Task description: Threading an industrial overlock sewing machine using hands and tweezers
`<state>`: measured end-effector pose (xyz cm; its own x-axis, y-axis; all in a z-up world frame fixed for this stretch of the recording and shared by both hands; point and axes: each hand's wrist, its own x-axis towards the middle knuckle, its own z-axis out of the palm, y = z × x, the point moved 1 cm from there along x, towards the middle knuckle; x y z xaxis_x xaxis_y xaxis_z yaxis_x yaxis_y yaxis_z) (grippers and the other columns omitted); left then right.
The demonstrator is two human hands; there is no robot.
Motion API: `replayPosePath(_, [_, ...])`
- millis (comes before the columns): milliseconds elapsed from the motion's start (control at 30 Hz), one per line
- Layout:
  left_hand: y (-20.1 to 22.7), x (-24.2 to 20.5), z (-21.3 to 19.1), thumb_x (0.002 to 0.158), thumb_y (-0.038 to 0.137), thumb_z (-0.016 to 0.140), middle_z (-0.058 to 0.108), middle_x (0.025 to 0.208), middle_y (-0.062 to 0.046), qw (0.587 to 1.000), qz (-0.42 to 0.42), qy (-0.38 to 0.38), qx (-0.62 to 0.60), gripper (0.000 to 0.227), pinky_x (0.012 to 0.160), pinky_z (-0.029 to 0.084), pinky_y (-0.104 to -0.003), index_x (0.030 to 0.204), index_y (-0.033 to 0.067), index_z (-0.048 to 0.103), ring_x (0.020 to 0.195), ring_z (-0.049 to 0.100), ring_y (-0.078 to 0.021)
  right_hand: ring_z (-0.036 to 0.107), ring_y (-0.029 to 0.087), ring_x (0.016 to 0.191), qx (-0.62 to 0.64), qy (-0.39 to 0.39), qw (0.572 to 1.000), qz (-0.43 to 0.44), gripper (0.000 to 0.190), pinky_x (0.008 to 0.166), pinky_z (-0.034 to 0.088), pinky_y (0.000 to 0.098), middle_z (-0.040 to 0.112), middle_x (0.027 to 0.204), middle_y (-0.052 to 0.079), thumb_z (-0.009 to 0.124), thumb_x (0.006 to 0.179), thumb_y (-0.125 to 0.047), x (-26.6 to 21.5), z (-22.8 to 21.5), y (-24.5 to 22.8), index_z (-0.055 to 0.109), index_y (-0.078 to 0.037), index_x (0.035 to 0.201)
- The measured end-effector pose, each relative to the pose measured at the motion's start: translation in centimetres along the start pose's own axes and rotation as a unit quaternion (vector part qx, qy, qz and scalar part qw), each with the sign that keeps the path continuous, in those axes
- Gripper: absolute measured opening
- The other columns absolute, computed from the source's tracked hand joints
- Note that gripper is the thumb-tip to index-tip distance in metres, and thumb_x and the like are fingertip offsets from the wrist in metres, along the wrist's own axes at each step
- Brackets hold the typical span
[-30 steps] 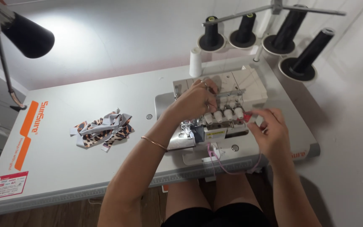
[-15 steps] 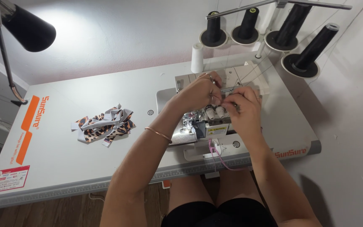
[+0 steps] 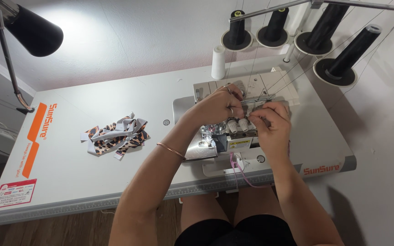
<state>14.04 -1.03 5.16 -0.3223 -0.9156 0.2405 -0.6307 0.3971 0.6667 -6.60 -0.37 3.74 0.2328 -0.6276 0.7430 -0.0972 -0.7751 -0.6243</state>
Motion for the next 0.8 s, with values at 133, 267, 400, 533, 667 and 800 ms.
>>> replayPosePath(133, [0.1,0.1,0.2,0.089,0.033,0.074,0.060,0.117,-0.009,1.000,-0.003,0.009,-0.001,0.012,0.103,0.045,-0.050,0.090,0.0237,0.082,0.112,0.062,-0.0384,0.055,0.033,0.084,-0.012,0.012,1.000,-0.019,0.013,0.074,0.042,0.0360,0.053,0.094,0.008,0.073,0.101,-0.005,-0.6,0.4,1.2,0.071,-0.004,0.088])
replayPosePath(267, [1.1,0.0,0.3,0.083,0.040,0.073,0.061,0.118,-0.009,0.999,-0.025,0.002,0.036,0.017,0.102,0.045,-0.050,0.085,0.0263,0.083,0.111,0.061,-0.0406,0.051,0.025,0.087,-0.072,0.028,0.994,-0.083,0.017,0.080,0.036,0.0369,0.050,0.094,0.003,0.074,0.103,-0.011,-0.8,0.5,1.2,0.071,-0.007,0.087])
replayPosePath(400, [0.9,0.1,0.5,0.081,0.045,0.071,0.061,0.122,-0.007,0.996,-0.047,-0.003,0.069,0.020,0.100,0.047,-0.049,0.085,0.0291,0.083,0.113,0.060,-0.0416,0.052,0.025,0.088,-0.099,0.044,0.989,-0.101,0.015,0.083,0.038,0.0380,0.053,0.095,0.002,0.078,0.099,-0.014,-1.5,0.6,3.1,0.073,-0.010,0.086])
replayPosePath(533, [1.1,0.2,0.6,0.083,0.042,0.066,0.062,0.124,-0.007,0.996,-0.070,-0.002,0.050,0.022,0.101,0.047,-0.049,0.087,0.0289,0.083,0.115,0.059,-0.0413,0.049,0.027,0.085,-0.086,0.035,0.990,-0.107,0.019,0.078,0.035,0.0379,0.048,0.093,0.002,0.071,0.105,-0.015,-1.6,0.5,1.3,0.071,-0.009,0.087])
replayPosePath(667, [1.8,-0.2,0.4,0.078,0.045,0.070,0.062,0.124,-0.003,0.990,-0.098,-0.008,0.100,0.020,0.095,0.051,-0.050,0.089,0.0331,0.082,0.116,0.058,-0.0409,0.048,0.023,0.088,-0.120,0.057,0.984,-0.121,0.018,0.084,0.033,0.0375,0.049,0.092,-0.001,0.074,0.102,-0.019,-2.0,1.1,1.6,0.073,-0.013,0.085])
replayPosePath(800, [3.1,-1.0,-0.9,0.077,0.047,0.072,0.060,0.127,0.000,0.985,-0.108,-0.012,0.135,0.018,0.094,0.052,-0.049,0.089,0.0367,0.081,0.118,0.056,-0.0384,0.046,0.024,0.086,-0.119,0.069,0.983,-0.125,0.019,0.080,0.034,0.0384,0.049,0.090,0.001,0.075,0.102,-0.019,-1.2,1.7,1.0,0.072,-0.011,0.084])
